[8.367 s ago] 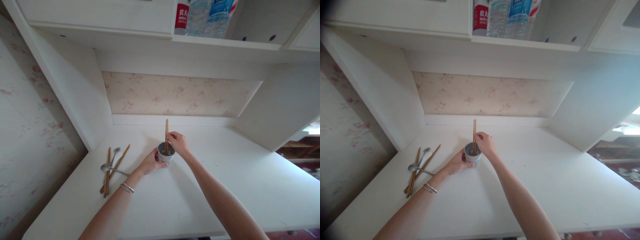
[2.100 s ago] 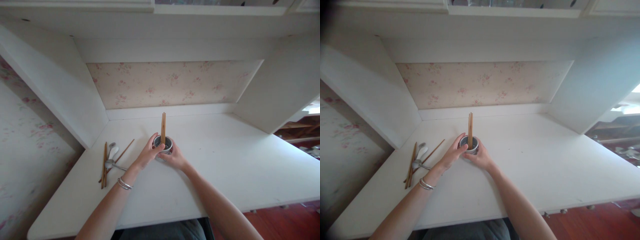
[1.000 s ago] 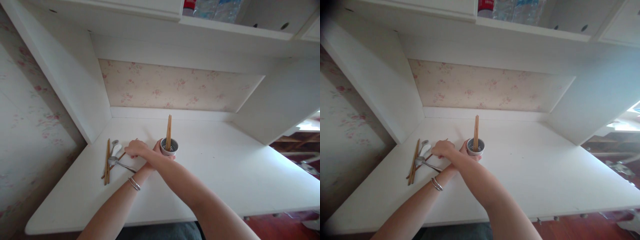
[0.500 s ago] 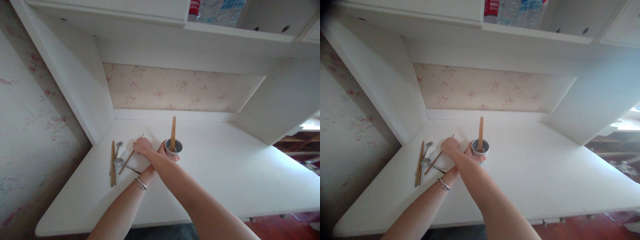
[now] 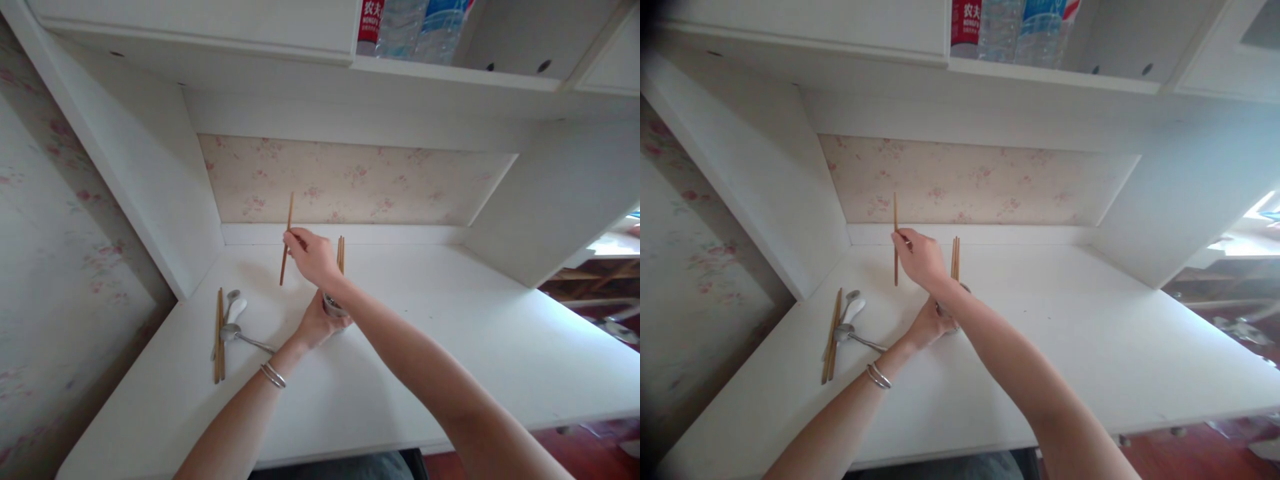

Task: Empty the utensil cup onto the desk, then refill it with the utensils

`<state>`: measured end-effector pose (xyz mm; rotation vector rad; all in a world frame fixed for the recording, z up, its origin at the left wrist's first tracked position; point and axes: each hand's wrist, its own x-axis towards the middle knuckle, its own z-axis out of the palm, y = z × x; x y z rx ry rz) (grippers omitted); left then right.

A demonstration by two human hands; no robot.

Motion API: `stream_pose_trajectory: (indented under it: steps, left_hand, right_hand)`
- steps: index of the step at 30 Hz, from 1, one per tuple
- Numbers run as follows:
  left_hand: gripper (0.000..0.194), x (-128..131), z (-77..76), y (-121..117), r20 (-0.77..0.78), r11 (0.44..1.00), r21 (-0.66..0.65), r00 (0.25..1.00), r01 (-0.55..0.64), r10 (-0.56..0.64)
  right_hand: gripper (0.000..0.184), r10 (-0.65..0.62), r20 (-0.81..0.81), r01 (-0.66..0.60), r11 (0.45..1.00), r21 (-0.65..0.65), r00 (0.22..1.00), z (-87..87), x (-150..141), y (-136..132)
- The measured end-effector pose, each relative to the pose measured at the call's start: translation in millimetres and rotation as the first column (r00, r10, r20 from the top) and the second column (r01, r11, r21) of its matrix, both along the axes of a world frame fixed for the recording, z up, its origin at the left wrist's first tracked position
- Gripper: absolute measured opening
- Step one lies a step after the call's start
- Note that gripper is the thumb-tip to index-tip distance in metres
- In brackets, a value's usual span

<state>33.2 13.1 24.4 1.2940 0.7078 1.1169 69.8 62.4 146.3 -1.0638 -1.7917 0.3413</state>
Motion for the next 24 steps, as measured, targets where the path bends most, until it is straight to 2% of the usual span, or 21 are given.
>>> stream_pose_trajectory:
  steps: [4, 6, 9, 12, 16, 21, 24]
  left_hand:
    - [0.066, 3.5, -1.0, -2.1, -0.037, 0.997, 0.056, 0.998, -0.044, 0.046]
    - [0.067, 3.3, -1.4, -2.3, -0.037, 0.997, 0.065, 0.998, -0.040, 0.043]
    - [0.070, 2.7, -1.6, -2.3, -0.032, 0.998, 0.049, 0.999, -0.033, 0.035]
    - [0.071, 3.0, -1.9, -2.4, -0.017, 0.999, 0.035, 0.999, -0.031, 0.031]
    - [0.071, 4.1, -2.9, -1.9, -0.005, 0.999, 0.031, 1.000, -0.022, 0.022]
    - [0.075, 5.2, -7.7, 0.8, 0.007, 1.000, 0.021, 1.000, -0.024, 0.023]
    - [0.078, 6.6, -10.8, 2.2, 0.021, 0.999, 0.011, 0.999, -0.036, 0.036]
  right_hand:
    - [0.038, -0.053, -0.272, 0.044, 0.998, -0.038, 0.961, 18.0, 52.7, -3.3]
    - [0.040, -0.115, -0.332, 0.102, 0.993, -0.056, 0.936, 17.3, 78.7, -3.3]
    - [0.040, -0.214, -0.354, 0.189, 0.977, -0.104, 0.911, 5.3, 109.1, -5.5]
    - [0.040, -0.271, -0.309, 0.235, 0.960, -0.149, 0.912, -13.3, 124.9, -12.6]
    - [0.039, -0.299, -0.186, 0.266, 0.946, -0.185, 0.936, -34.6, 129.2, -24.0]
    - [0.038, -0.323, -0.013, 0.313, 0.925, -0.214, 0.946, -51.2, 126.4, -28.5]
    - [0.038, -0.325, 0.024, 0.320, 0.915, -0.244, 0.946, -58.8, 123.8, -28.0]
